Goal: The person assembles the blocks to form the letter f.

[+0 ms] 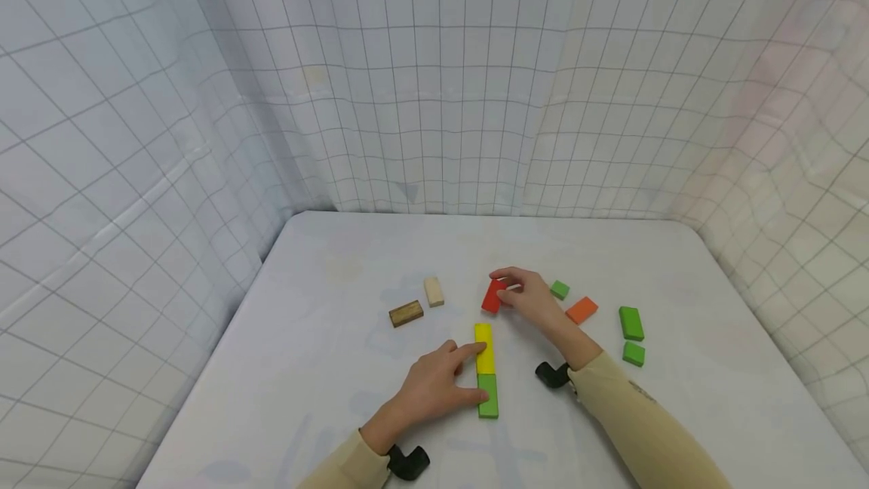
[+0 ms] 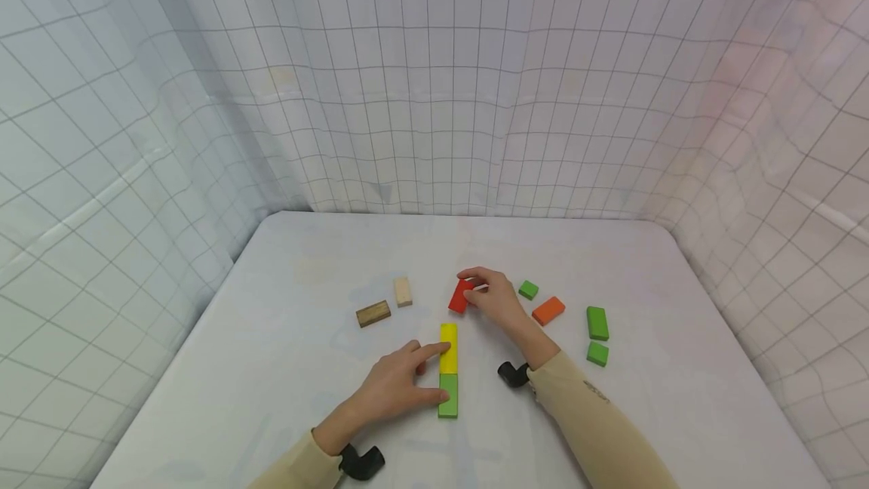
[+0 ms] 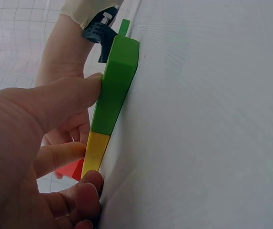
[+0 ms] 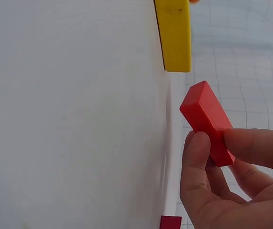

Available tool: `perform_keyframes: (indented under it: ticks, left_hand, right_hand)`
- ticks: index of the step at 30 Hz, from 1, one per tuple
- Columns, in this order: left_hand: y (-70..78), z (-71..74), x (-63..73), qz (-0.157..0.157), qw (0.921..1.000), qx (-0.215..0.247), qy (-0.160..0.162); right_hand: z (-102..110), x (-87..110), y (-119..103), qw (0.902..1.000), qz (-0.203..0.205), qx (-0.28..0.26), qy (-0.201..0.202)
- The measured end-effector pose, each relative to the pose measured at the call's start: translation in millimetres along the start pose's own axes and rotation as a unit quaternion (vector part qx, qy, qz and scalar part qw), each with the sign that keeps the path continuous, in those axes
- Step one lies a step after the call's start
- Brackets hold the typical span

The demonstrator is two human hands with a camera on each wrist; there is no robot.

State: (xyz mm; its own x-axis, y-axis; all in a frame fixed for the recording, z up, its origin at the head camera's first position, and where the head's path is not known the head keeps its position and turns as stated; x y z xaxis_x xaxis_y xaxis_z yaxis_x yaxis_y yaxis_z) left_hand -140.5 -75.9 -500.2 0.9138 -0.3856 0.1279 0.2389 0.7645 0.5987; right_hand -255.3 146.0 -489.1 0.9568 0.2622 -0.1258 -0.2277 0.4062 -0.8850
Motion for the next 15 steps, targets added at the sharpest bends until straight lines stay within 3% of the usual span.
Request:
perform_keyframes:
  ticks: [15]
  left_hand:
    - [1.1,0.6,0.5,0.001,1.0000,0.000,0.003]
  right_hand:
    - [-14.3,-2.3,-3.7,0.9989,-0.022,0.020,-0.036]
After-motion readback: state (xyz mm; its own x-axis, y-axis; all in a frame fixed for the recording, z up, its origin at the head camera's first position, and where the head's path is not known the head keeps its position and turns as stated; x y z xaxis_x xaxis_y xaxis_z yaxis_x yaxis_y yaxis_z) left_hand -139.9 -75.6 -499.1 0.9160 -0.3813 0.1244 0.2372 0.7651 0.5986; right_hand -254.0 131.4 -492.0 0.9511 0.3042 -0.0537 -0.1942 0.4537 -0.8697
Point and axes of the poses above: each hand's wrist, its own x-axis away from the middle knuckle, its own z-axis out of the back of the hand, y = z × x, the point moved 1 cm from there along -x, towards the middle knuckle, and after that the axes turned 7 degrees about z, right-handed, at the moved point
